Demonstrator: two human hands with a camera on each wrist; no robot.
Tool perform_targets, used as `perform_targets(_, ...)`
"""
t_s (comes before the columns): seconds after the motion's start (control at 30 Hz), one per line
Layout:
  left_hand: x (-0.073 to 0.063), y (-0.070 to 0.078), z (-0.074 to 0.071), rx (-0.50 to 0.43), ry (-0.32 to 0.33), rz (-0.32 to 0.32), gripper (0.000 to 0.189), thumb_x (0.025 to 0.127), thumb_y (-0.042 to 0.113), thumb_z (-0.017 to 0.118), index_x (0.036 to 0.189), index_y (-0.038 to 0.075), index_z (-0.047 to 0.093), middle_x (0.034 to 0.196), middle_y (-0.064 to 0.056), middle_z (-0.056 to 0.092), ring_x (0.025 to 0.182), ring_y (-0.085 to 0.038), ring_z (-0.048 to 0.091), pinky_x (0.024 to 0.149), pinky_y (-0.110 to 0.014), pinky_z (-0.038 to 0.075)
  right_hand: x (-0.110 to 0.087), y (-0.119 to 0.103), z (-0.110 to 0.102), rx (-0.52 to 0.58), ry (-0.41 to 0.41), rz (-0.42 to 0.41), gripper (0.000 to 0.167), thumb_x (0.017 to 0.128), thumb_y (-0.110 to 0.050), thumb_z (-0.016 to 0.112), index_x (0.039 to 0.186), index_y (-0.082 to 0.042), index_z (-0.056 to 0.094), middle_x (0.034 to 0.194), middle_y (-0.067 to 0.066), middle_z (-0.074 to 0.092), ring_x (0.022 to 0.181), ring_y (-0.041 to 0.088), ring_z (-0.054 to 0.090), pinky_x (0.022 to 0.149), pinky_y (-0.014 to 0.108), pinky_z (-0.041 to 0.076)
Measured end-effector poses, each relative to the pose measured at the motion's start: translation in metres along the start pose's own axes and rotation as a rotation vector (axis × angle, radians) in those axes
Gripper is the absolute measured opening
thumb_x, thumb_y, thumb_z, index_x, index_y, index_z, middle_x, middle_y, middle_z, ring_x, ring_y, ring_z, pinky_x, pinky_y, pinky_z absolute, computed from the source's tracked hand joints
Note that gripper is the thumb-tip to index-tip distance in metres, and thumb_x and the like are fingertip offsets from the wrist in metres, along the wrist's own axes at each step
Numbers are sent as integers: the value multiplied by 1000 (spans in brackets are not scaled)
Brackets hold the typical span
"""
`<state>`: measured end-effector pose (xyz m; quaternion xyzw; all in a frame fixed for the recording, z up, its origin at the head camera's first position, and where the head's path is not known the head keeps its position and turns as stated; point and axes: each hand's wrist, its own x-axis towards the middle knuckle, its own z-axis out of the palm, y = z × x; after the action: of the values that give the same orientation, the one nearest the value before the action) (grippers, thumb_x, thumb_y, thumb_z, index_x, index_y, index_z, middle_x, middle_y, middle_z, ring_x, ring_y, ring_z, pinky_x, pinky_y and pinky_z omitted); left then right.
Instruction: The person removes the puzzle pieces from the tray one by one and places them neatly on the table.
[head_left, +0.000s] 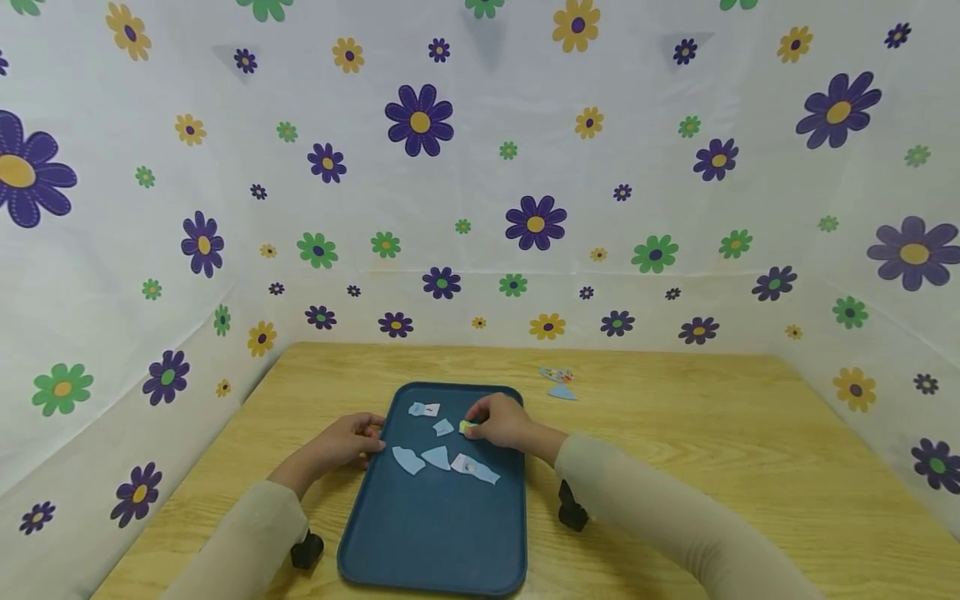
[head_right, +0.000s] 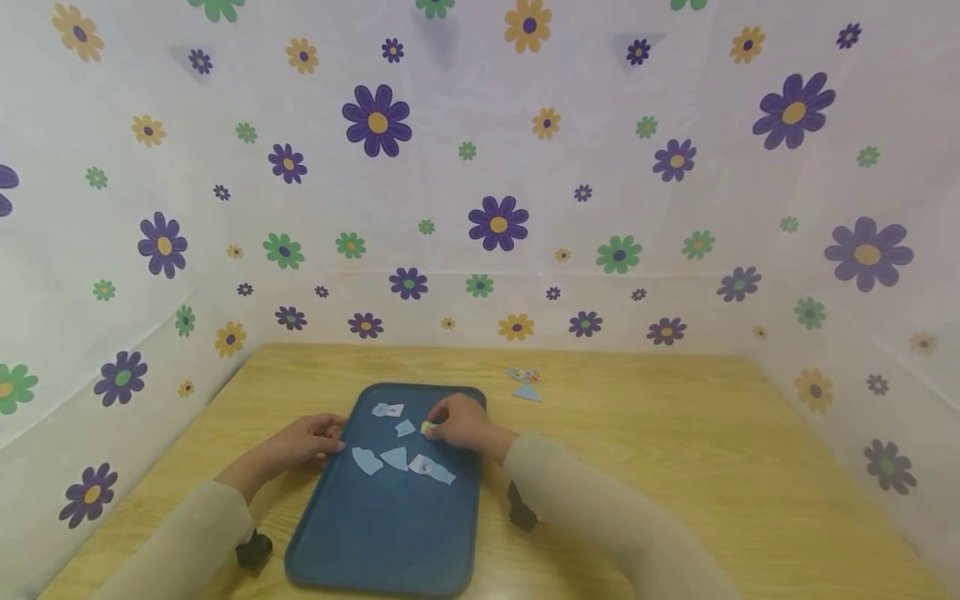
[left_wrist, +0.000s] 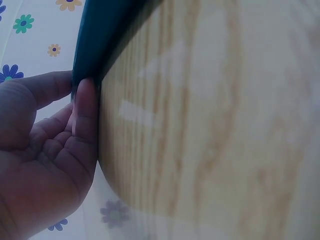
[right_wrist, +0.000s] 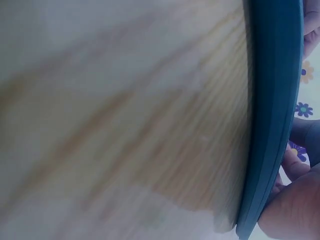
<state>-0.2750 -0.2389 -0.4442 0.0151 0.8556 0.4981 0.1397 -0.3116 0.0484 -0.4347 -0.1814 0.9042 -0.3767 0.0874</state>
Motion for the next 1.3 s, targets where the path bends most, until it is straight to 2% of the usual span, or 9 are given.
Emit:
perform_targets(0.23, 0, 0, -1, -19, -19, 25, 45, 92, 2, 62, 134, -6, 48, 90, -9, 49, 78, -21, 53, 65, -33, 51, -1, 4, -6, 118, -22, -54, 16, 87, -11, 73, 100, -4, 70, 86, 0, 63, 74, 12, 57, 64, 27, 50)
perform_targets(0.37, -2, 2, -1, -14, -15, 22, 45, 92, 2, 62, 134, -6, 49, 90, -9, 50, 78, -21, 53, 65, -33, 51, -2, 7, -11, 231, -35, -18, 17, 88, -9, 72, 103, -1, 69, 85, 3, 63, 70, 13, 58, 62, 27, 52)
perform_targets(0.63, -4, 4, -1, -21, -22, 22, 44, 92, 1, 61, 133, -7, 49, 89, -9, 50, 77, -20, 53, 65, -32, 51, -4, 10, -19, 440, -44, 61, 21, 92, -2, 65, 111, 5, 66, 90, 9, 60, 78, 16, 61, 73, 30, 55)
perform_targets(0.83, -3, 3, -1, -31, -29, 30, 44, 92, 1, 61, 133, -7, 48, 89, -9, 50, 78, -20, 53, 65, -32, 51, -3, 16, -22, 526, -49, 105, 24, 92, -3, 65, 115, 2, 66, 97, 11, 60, 82, 17, 62, 76, 30, 54)
perform_targets(1.07, -3, 3, -1, -22, -22, 22, 44, 92, 2, 61, 133, -7, 49, 89, -10, 50, 77, -21, 53, 66, -33, 50, -8, 22, -29, 633, -27, 137, 26, 92, 4, 61, 119, 6, 63, 99, 12, 59, 84, 18, 62, 76, 30, 54)
perform_targets(1.3, -2, 4, -2, -8, -29, 25, 44, 93, 3, 61, 133, -6, 49, 90, -10, 52, 76, -22, 54, 66, -33, 51, -19, 31, -46, 638, -11, 154, 28, 95, 6, 55, 123, 7, 60, 99, 11, 59, 90, 19, 62, 78, 29, 53)
